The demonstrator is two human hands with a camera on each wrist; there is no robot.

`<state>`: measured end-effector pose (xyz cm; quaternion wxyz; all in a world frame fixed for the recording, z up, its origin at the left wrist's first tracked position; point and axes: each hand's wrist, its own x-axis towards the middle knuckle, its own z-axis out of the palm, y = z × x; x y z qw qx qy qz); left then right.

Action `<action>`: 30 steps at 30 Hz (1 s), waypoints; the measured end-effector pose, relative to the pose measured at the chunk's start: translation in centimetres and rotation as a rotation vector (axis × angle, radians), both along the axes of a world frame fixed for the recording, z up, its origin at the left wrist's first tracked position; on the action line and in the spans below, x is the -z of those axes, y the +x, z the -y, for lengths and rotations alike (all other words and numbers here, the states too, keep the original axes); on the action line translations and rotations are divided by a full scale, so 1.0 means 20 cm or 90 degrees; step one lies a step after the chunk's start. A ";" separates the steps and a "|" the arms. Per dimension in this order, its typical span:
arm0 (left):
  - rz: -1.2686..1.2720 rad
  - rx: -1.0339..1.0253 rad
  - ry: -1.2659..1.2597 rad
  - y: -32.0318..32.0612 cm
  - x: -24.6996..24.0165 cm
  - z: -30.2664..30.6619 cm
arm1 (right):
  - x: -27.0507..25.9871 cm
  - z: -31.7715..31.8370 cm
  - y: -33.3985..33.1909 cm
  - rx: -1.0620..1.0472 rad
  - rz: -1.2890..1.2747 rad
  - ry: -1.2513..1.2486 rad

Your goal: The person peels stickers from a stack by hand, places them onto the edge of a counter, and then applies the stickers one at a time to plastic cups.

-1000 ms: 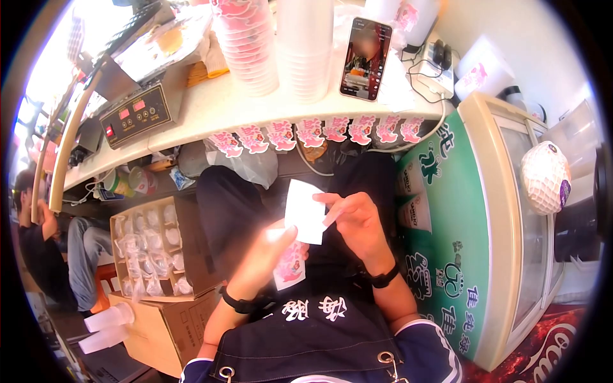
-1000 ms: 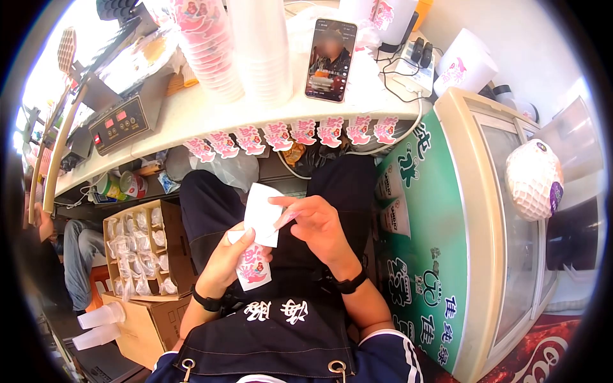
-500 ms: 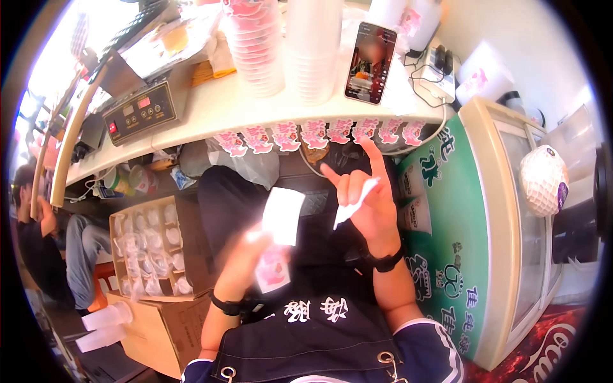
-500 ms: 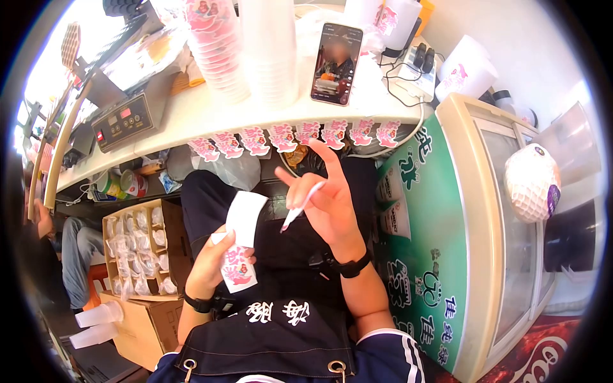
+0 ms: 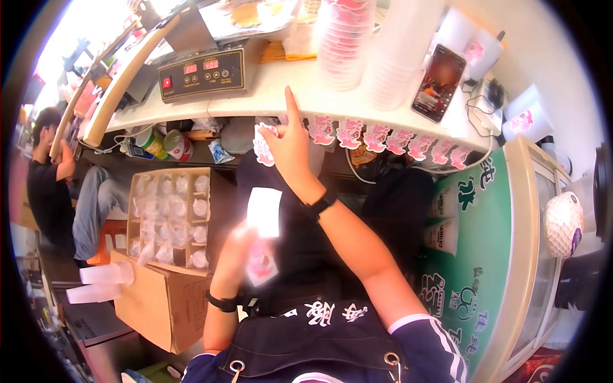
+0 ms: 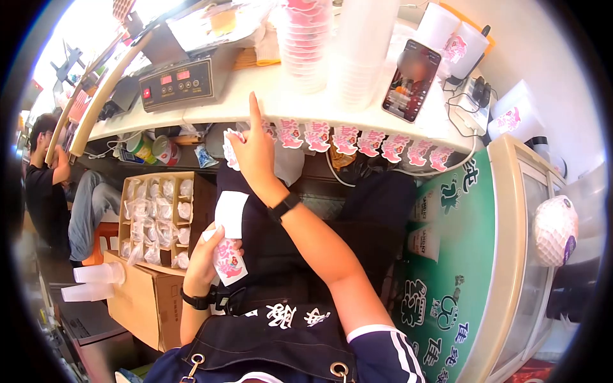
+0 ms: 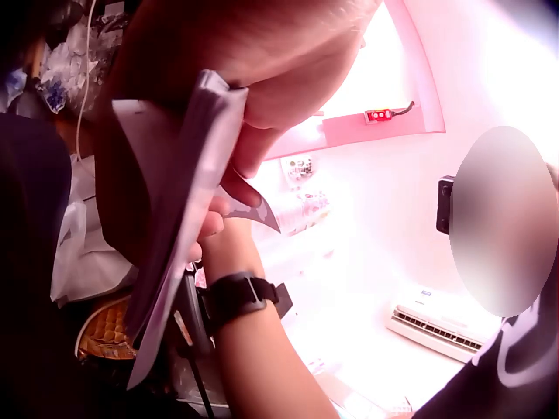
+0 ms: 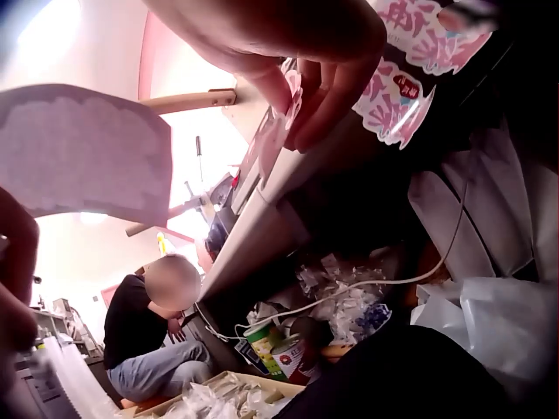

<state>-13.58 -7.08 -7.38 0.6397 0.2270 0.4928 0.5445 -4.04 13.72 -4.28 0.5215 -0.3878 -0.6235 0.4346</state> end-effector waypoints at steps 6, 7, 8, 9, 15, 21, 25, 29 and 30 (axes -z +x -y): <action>-0.010 -0.003 0.030 -0.01 -0.01 0.04 | 0.01 -0.06 -0.12 0.067 -0.019 0.033; -0.004 -0.002 0.025 -0.01 -0.01 0.04 | 0.03 -0.08 -0.13 0.095 0.019 0.053; 0.002 0.001 0.021 -0.01 -0.02 0.05 | 0.05 -0.10 -0.14 0.125 0.057 0.074; 0.002 0.002 0.023 -0.01 -0.02 0.05 | 0.07 -0.11 -0.15 0.126 0.057 0.076; -0.018 0.009 0.030 0.00 0.02 0.05 | 0.08 -0.11 -0.18 0.230 0.119 0.090; 0.008 0.002 0.018 0.04 -0.03 0.04 | 0.00 -0.08 -0.14 0.192 0.179 0.031; 0.021 -0.001 -0.003 0.05 -0.04 0.03 | -0.04 -0.08 -0.14 0.181 0.206 -0.006; 0.022 -0.006 -0.007 0.05 -0.04 0.04 | -0.04 -0.08 -0.14 0.204 0.251 0.024; 0.021 -0.012 -0.004 0.05 -0.04 0.04 | -0.04 -0.08 -0.14 0.209 0.263 0.033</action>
